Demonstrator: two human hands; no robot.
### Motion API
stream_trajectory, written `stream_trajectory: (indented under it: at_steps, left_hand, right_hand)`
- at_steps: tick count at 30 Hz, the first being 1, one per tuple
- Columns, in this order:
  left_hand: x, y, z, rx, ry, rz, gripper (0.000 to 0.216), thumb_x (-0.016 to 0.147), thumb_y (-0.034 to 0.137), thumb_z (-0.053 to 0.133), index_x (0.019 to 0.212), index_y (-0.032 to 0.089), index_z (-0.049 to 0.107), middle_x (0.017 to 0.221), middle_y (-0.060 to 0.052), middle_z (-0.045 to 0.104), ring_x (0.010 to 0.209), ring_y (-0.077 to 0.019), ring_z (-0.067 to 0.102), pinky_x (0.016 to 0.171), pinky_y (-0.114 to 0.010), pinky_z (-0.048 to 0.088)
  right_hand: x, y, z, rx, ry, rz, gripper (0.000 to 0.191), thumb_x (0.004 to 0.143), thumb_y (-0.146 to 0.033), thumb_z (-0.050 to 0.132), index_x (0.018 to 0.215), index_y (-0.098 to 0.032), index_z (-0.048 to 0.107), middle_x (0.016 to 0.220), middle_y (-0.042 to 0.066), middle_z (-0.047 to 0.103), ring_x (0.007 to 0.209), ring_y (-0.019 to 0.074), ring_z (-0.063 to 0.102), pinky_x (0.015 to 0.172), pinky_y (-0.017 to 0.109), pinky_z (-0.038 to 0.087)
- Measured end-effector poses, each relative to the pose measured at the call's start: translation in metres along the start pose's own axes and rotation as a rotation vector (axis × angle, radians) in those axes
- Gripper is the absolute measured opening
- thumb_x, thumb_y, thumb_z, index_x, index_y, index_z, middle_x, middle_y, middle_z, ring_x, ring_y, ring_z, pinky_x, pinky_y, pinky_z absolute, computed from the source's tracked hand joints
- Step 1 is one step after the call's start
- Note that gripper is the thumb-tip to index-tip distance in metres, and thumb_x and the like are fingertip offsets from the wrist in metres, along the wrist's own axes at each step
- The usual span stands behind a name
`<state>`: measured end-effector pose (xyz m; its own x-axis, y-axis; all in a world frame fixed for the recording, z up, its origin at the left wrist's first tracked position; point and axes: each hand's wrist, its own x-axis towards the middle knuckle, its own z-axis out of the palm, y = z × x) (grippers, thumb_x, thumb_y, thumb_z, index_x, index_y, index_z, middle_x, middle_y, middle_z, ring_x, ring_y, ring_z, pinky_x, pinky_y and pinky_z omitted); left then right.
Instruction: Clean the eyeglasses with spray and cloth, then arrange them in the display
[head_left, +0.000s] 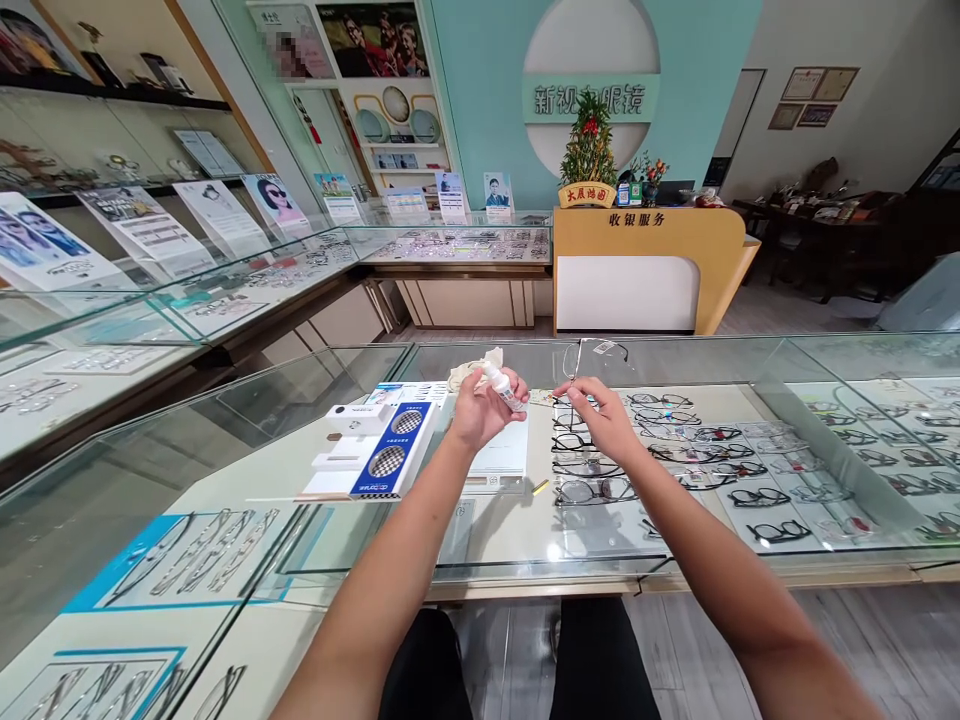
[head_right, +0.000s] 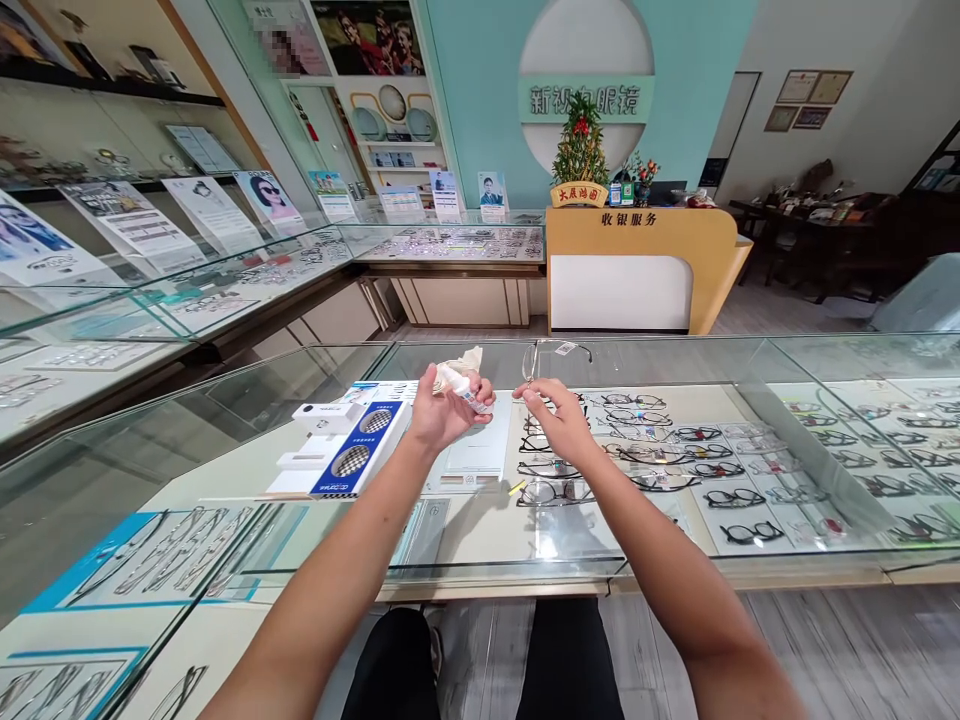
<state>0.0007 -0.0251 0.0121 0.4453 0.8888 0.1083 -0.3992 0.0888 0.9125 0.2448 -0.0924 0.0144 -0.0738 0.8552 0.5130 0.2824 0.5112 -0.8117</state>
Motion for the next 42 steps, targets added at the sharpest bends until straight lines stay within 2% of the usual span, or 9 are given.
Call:
stream_trajectory:
  at_steps: [4, 6, 9, 11, 21, 25, 31, 38, 42]
  left_hand:
    - [-0.008, 0.006, 0.011, -0.110, -0.113, -0.037, 0.072, 0.082, 0.093, 0.069, 0.076, 0.022, 0.057, 0.081, -0.004, 0.049, 0.081, -0.0221, 0.052, 0.062, -0.030, 0.049]
    - [-0.007, 0.001, 0.013, 0.007, -0.057, 0.024, 0.070, 0.082, 0.091, 0.067, 0.076, 0.022, 0.059, 0.082, -0.005, 0.050, 0.081, -0.0215, 0.051, 0.062, -0.030, 0.048]
    - [-0.004, -0.009, 0.014, 0.357, 0.119, 0.185, 0.063, 0.089, 0.084, 0.065, 0.078, 0.022, 0.063, 0.085, -0.006, 0.054, 0.078, -0.0199, 0.047, 0.063, -0.031, 0.042]
    - [-0.003, -0.014, 0.015, 0.534, 0.176, 0.251, 0.057, 0.094, 0.078, 0.064, 0.081, 0.023, 0.063, 0.087, -0.006, 0.056, 0.079, -0.0205, 0.048, 0.066, -0.033, 0.042]
    - [-0.008, -0.016, 0.019, 0.657, 0.145, 0.280, 0.056, 0.100, 0.078, 0.054, 0.086, 0.024, 0.056, 0.088, -0.004, 0.057, 0.077, -0.0206, 0.047, 0.075, -0.038, 0.044]
    - [-0.009, -0.010, 0.020, 0.628, 0.150, 0.260, 0.055, 0.100, 0.078, 0.049, 0.089, 0.024, 0.058, 0.095, -0.006, 0.059, 0.080, -0.0220, 0.052, 0.078, -0.039, 0.048]
    - [-0.008, -0.013, 0.020, 0.715, 0.129, 0.256, 0.057, 0.098, 0.080, 0.052, 0.086, 0.025, 0.057, 0.088, -0.005, 0.056, 0.079, -0.0227, 0.049, 0.079, -0.040, 0.044]
    - [-0.014, -0.030, 0.033, 0.856, 0.019, 0.270, 0.059, 0.098, 0.083, 0.058, 0.087, 0.025, 0.056, 0.091, -0.005, 0.060, 0.096, -0.0282, 0.056, 0.090, -0.040, 0.045]
    - [-0.006, -0.035, 0.019, 0.764, 0.081, 0.221, 0.062, 0.099, 0.086, 0.054, 0.093, 0.025, 0.058, 0.093, -0.005, 0.060, 0.092, -0.0259, 0.056, 0.089, -0.039, 0.049]
  right_hand:
    - [-0.001, -0.003, 0.002, 0.053, -0.066, 0.018, 0.063, 0.110, -0.084, 0.058, 0.104, -0.027, 0.086, 0.112, 0.009, 0.085, 0.113, 0.0295, 0.071, 0.109, 0.047, 0.054]
    - [-0.002, -0.003, 0.003, 0.076, -0.093, 0.030, 0.063, 0.109, -0.084, 0.059, 0.104, -0.028, 0.087, 0.111, 0.008, 0.084, 0.113, 0.0292, 0.071, 0.108, 0.046, 0.053]
    - [-0.003, -0.005, 0.005, 0.114, -0.151, 0.053, 0.062, 0.108, -0.084, 0.061, 0.104, -0.028, 0.087, 0.112, 0.007, 0.084, 0.113, 0.0289, 0.072, 0.109, 0.046, 0.052]
    - [-0.003, -0.006, 0.006, 0.134, -0.198, 0.060, 0.062, 0.108, -0.084, 0.061, 0.104, -0.028, 0.087, 0.114, 0.007, 0.085, 0.112, 0.0288, 0.073, 0.110, 0.046, 0.052]
    - [-0.008, -0.010, 0.013, 0.087, -0.313, 0.025, 0.063, 0.109, -0.084, 0.058, 0.104, -0.029, 0.088, 0.110, 0.008, 0.085, 0.113, 0.0297, 0.073, 0.110, 0.047, 0.055]
    - [-0.004, -0.005, 0.009, 0.132, -0.220, 0.057, 0.061, 0.109, -0.083, 0.060, 0.106, -0.028, 0.087, 0.115, 0.008, 0.086, 0.112, 0.0292, 0.076, 0.108, 0.046, 0.057]
    - [0.003, 0.002, 0.001, 0.213, -0.026, 0.118, 0.061, 0.105, -0.084, 0.066, 0.107, -0.027, 0.085, 0.116, 0.009, 0.087, 0.120, 0.0302, 0.077, 0.114, 0.047, 0.058]
    - [0.001, -0.002, 0.007, 0.205, -0.066, 0.084, 0.060, 0.106, -0.084, 0.064, 0.103, -0.027, 0.085, 0.115, 0.008, 0.086, 0.113, 0.0293, 0.077, 0.110, 0.047, 0.058]
    - [0.001, -0.001, 0.007, 0.205, -0.045, 0.103, 0.063, 0.103, -0.088, 0.064, 0.103, -0.028, 0.084, 0.113, 0.007, 0.087, 0.115, 0.0305, 0.078, 0.111, 0.048, 0.059]
